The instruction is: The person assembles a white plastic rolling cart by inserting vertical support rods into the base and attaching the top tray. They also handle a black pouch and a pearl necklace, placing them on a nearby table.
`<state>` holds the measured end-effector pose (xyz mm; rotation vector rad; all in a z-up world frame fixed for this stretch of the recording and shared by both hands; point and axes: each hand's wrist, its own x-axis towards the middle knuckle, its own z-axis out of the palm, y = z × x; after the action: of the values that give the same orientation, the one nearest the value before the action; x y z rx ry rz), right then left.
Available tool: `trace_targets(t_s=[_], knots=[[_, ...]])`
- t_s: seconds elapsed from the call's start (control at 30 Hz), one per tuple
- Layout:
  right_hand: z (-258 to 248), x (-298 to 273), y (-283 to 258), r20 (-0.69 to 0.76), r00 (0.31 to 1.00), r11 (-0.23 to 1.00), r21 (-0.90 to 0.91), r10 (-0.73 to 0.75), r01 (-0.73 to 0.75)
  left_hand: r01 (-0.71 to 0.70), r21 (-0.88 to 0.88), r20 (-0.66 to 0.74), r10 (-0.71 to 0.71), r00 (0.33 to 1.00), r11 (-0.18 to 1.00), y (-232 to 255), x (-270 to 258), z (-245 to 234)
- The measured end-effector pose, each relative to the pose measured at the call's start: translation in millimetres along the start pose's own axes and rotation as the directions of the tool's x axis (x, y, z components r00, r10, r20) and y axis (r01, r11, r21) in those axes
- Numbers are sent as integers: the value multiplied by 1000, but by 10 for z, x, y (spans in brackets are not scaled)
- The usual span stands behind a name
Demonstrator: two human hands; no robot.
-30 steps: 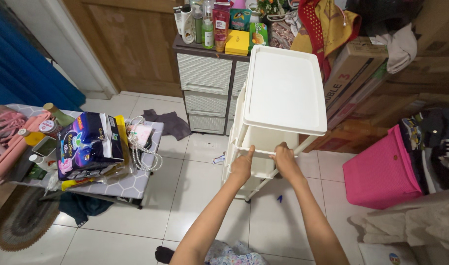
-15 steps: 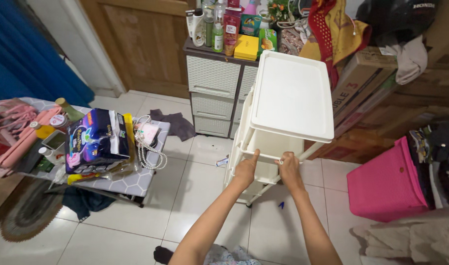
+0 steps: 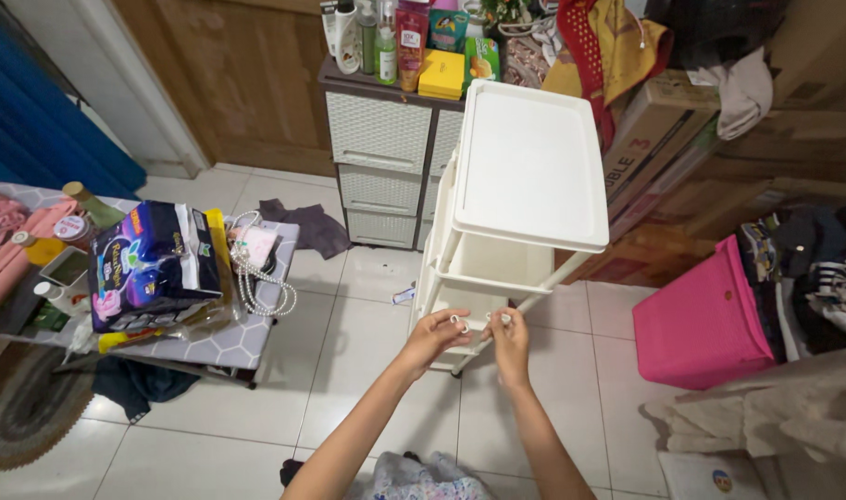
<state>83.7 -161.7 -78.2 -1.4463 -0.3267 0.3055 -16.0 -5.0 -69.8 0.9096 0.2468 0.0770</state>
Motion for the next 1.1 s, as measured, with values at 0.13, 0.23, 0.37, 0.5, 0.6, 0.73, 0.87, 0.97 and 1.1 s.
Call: trace_targets(t_s=[0.13, 0.23, 0.37, 0.5, 0.6, 0.73, 0.87, 0.97, 1.1], knots=[[242, -105, -312, 139, 990, 997, -77, 30, -19, 25, -312, -7, -29, 1000, 950, -93, -27, -93], [505, -247, -605, 272, 945, 880, -385, -181, 279, 5, -521, -45, -33, 998, 854, -166, 6, -214], [793, -306, -857, 508, 807, 622, -536, -302, 570, 17, -617, -85, -88, 992, 787, -266, 46, -495], [1126, -102, -819, 213, 790, 613, -528, -575, 588, -21, -714, -260, -238, 936, 699, -315, 108, -876], [1363, 347, -657, -30, 744, 594, -624, -667, 508, -22, -749, -266, -270, 925, 662, -275, 226, -1219], [1550, 815, -266, -97, 863, 600, -757, -496, 260, 9, -780, -221, -288, 932, 626, -172, 461, -1595], [1361, 994, 56, -161, 847, 405, -912, -507, 69, 73, -723, -131, -240, 962, 687, 85, 835, -1840], [874, 965, 186, -1, 725, 436, -799, -688, 413, 42, -708, -117, -176, 977, 705, 291, 1137, -1980], [22, 1104, 26, -211, 933, 883, -435, -292, 178, -1, -470, -293, -155, 944, 883, 595, 1521, -2038]])
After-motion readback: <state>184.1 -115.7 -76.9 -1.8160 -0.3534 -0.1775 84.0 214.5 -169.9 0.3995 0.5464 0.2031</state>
